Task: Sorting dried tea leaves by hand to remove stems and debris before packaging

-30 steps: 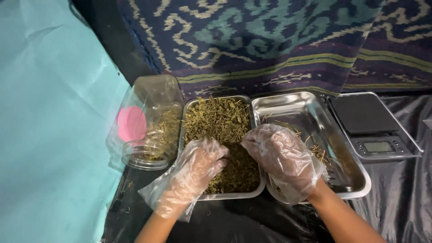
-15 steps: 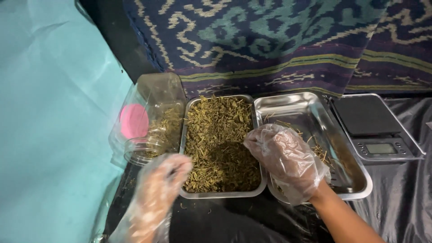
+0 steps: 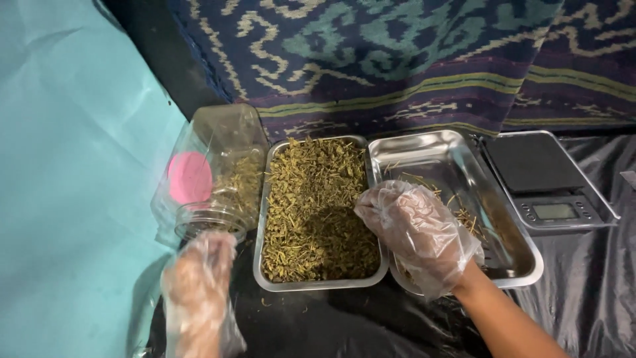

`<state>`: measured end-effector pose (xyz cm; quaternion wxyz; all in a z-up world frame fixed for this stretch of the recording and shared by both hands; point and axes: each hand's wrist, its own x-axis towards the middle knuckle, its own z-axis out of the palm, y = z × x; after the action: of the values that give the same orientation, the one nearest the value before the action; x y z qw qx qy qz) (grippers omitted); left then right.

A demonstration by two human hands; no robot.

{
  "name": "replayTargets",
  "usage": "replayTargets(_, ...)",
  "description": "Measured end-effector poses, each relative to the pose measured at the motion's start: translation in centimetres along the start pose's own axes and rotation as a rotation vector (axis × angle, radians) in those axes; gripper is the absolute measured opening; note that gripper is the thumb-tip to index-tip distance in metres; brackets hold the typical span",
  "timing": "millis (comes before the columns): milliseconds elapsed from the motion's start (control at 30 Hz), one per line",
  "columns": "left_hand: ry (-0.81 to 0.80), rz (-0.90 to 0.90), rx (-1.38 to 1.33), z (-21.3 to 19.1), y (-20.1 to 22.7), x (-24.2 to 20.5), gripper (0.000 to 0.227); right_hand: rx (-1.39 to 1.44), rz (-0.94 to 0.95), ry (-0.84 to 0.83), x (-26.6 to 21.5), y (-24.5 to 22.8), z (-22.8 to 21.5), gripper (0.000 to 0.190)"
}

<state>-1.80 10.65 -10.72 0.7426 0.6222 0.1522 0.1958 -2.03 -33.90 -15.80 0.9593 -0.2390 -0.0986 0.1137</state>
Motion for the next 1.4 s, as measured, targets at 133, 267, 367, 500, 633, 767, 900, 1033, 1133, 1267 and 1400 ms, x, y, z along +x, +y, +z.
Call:
replayTargets(133,-0.130,-0.385,-0.186,3.5,6.0,-7.5,0.034,1.052,0.648,0.063,0.4,-0.6,5.7,0.066)
replayTargets(267,-0.680,0.816,0.971,6.0,3.6,-8.9,0.043,0.159,0.070,0.107,0.5,0.1,6.4,0.041)
replayTargets(367,-0.592,0.857,1.147,8.3,-1.2,-8.1,0.055,0.202,0.078,0.014,0.5,0.2,4.9,0.048)
replayTargets(500,-0.449,1.236,1.020,8.4,-2.5,-8.2,0.054,1.009,0.493,0.119,-0.5,-0.2,1.7,0.075)
replayTargets(633,-0.397,1.368,1.079,7.7,-8.1,-6.8,0.070,0.498,0.198,0.268,0.3,0.2,5.2,0.058)
replayTargets(767,-0.362,1.295,1.016,9.0,-3.8,-7.7,0.039,1.128,0.593,-0.007,-0.8,-0.9,5.2,0.067)
replayTargets(900,-0.480,1.161,0.885,9.0,-1.7,-6.7,0.028,0.688,0.419,0.069,0.4,0.3,4.1,0.055)
replayTargets(1033,-0.633,0.793,0.743,7.8,2.3,-6.3,0.019,0.318,0.056,-0.056,0.2,1.1,3.8,0.044)
replayTargets(1133,-0.577,0.840,0.582,6.3,2.3,-5.0,0.021,0.677,0.311,-0.078,0.2,0.3,2.4,0.054)
replayTargets(1267,-0.566,0.834,0.740,5.5,1.7,-3.3,0.016,1.251,0.763,-0.062,-0.4,-0.3,1.9,0.079)
replayTargets(1400,-0.586,0.727,0.510,6.5,1.8,-4.9,0.022,1.224,0.941,-0.106,0.1,-0.6,5.2,0.087)
